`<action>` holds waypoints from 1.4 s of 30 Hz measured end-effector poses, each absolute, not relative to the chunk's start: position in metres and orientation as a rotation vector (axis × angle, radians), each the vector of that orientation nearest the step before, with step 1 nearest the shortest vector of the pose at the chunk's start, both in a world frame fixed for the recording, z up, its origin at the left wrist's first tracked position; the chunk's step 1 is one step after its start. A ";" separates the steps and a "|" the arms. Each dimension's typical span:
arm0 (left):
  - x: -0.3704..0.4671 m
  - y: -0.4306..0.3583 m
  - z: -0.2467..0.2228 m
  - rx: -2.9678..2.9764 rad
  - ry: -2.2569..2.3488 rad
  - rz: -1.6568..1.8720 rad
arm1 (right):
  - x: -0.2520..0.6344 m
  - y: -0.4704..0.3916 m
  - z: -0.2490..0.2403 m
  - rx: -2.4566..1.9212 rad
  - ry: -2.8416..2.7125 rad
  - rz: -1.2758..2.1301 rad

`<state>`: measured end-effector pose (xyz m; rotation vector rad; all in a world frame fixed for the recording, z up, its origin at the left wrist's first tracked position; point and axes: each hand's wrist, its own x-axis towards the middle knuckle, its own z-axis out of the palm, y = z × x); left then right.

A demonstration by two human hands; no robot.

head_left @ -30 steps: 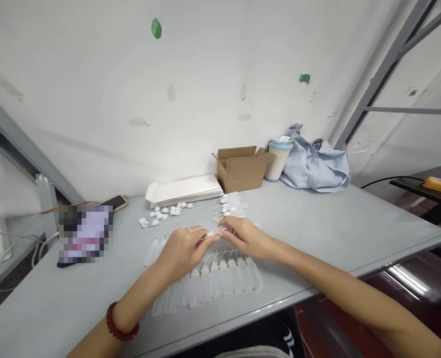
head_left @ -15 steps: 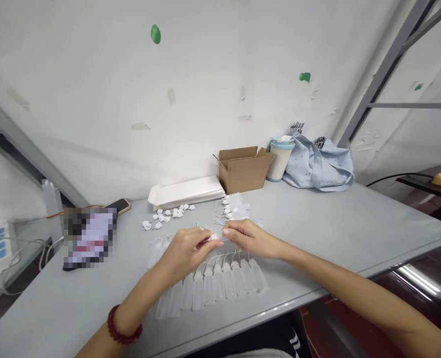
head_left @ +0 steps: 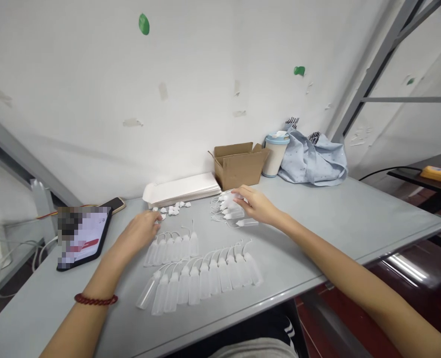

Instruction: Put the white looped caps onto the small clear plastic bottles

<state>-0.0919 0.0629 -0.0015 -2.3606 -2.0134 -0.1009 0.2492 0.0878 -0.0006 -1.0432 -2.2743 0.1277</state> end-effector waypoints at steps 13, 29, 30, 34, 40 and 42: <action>-0.083 0.060 0.008 -2.402 -2.088 -0.141 | 0.247 0.110 -0.023 -0.956 -2.083 0.128; -0.088 0.061 0.003 -2.431 -2.063 -0.090 | 0.254 0.099 0.003 -1.103 -1.829 0.343; -0.088 0.061 0.003 -2.430 -2.068 -0.088 | 0.252 0.091 0.010 -1.081 -1.872 0.366; -0.087 0.061 0.005 -2.439 -2.066 -0.087 | 0.245 0.058 0.032 -0.995 -2.279 0.947; -0.073 0.054 0.008 -2.442 -1.995 -0.183 | 0.241 0.030 0.044 -0.860 -2.870 1.528; -0.063 0.049 0.010 -2.437 -1.960 -0.281 | 0.241 0.027 0.044 -0.942 -3.002 1.531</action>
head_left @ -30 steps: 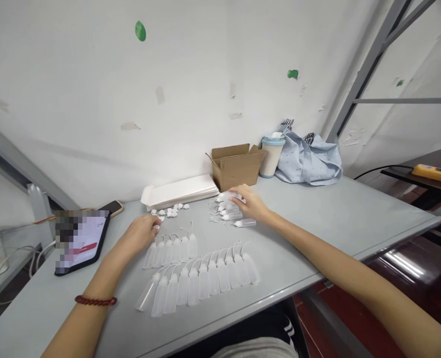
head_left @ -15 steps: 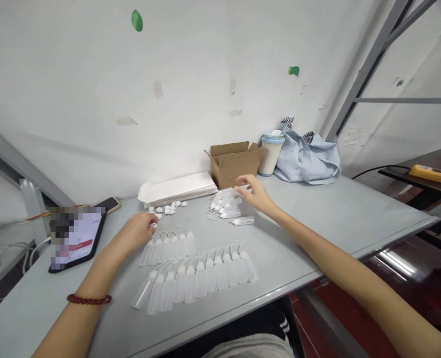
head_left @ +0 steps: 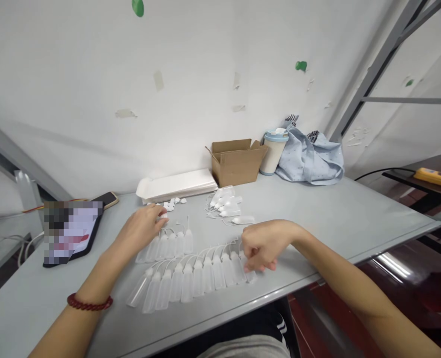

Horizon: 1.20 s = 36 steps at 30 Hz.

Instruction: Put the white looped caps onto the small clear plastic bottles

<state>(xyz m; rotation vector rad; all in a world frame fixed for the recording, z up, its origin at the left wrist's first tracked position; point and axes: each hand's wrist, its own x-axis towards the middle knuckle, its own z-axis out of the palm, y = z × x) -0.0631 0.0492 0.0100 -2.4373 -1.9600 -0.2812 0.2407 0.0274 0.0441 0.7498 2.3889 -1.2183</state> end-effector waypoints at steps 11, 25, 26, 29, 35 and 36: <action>-0.019 0.022 0.012 -2.578 -1.658 -0.734 | 0.242 0.044 0.033 1.058 2.209 -1.054; 0.010 0.000 0.025 -3.102 -2.073 -1.181 | 0.236 0.038 0.032 1.227 3.069 -0.866; 0.012 -0.002 0.026 -3.119 -2.078 -1.207 | 0.234 0.037 0.032 1.222 3.182 -0.816; 0.018 -0.007 0.027 -3.092 -1.999 -1.279 | 0.227 0.034 0.025 1.250 3.418 -0.598; 0.024 -0.011 0.016 -2.909 -1.600 -1.505 | 0.220 0.037 0.001 1.279 3.459 -0.021; 0.025 -0.010 0.013 -2.878 -1.556 -1.535 | 0.219 0.037 -0.002 1.246 3.461 0.068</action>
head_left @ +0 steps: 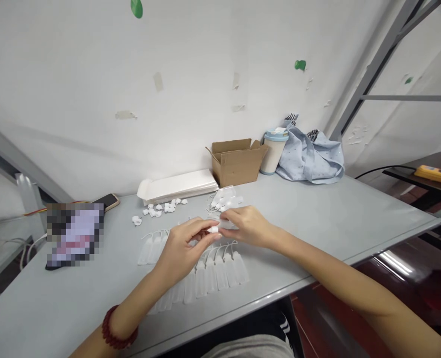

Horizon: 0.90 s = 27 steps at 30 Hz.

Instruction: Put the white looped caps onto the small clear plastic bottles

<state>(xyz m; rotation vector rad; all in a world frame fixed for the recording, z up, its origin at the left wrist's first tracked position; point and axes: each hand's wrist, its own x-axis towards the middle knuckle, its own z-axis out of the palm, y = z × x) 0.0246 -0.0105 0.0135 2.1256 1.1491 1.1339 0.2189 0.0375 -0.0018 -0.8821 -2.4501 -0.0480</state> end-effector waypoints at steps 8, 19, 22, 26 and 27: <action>0.025 -0.008 0.008 2.036 1.303 1.081 | 0.212 0.035 -0.009 -0.596 -2.326 -0.387; 0.019 -0.003 0.015 1.851 1.246 0.674 | 0.210 0.030 -0.007 -0.506 -2.326 -0.553; 0.016 -0.001 0.014 1.773 1.189 0.624 | 0.210 0.030 -0.006 -0.497 -2.352 -0.552; 0.017 -0.001 0.014 1.767 1.158 0.602 | 0.212 0.030 -0.003 -0.484 -2.392 -0.517; 0.019 -0.002 0.015 1.798 1.176 0.605 | 0.212 0.030 -0.003 -0.483 -2.397 -0.493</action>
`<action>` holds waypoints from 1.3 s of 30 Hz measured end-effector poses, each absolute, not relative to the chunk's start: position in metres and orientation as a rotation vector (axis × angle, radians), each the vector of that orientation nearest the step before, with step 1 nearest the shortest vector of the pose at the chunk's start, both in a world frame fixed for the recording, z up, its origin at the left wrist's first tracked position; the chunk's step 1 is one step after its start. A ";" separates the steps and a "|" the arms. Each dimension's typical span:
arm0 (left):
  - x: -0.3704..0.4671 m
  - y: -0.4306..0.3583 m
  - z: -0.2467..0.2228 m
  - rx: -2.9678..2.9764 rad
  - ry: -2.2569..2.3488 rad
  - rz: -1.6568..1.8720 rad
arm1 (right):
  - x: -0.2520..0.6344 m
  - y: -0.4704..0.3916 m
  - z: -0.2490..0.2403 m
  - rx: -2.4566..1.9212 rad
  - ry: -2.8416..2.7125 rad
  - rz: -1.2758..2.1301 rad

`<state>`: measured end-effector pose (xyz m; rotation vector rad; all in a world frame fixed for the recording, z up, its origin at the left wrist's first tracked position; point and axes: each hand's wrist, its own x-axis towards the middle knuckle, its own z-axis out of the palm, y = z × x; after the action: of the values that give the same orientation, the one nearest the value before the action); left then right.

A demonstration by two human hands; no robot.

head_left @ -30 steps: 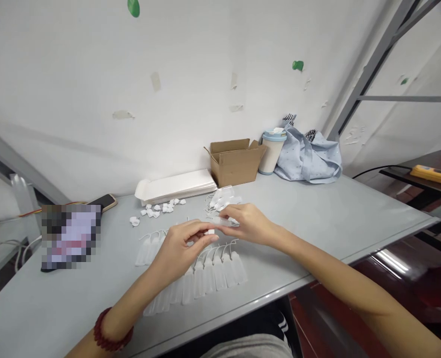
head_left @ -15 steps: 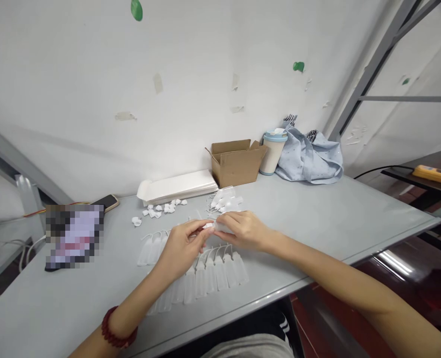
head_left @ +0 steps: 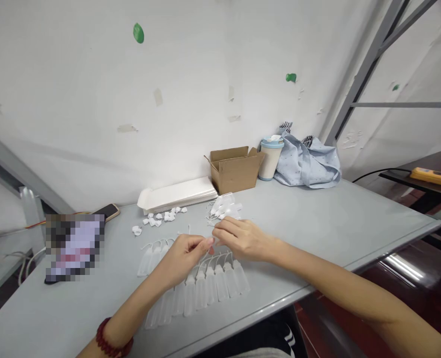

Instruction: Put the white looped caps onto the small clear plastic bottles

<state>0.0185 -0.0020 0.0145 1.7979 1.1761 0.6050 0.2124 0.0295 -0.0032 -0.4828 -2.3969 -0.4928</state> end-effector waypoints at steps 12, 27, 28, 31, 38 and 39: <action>0.019 -0.002 0.002 2.366 1.268 0.818 | 0.216 0.036 0.006 -0.698 -2.360 0.801; 0.019 -0.003 0.007 2.290 1.316 0.684 | 0.212 0.037 -0.003 -0.797 -2.010 1.429; 0.019 -0.003 0.005 2.338 1.311 0.698 | 0.211 0.037 -0.003 -0.805 -2.010 1.442; 0.018 -0.005 -0.002 2.545 1.333 0.741 | 0.210 0.038 -0.003 -0.803 -1.998 1.499; 0.018 -0.006 0.003 2.436 1.316 0.863 | 0.211 0.042 0.001 -0.716 -1.940 1.626; 0.019 -0.006 0.006 2.343 1.321 0.861 | 0.211 0.042 0.002 -0.712 -1.927 1.630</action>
<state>0.0190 -0.0064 0.0063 2.3430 1.3207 0.8606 0.2110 0.0416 0.0019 -0.7124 -1.9268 1.6302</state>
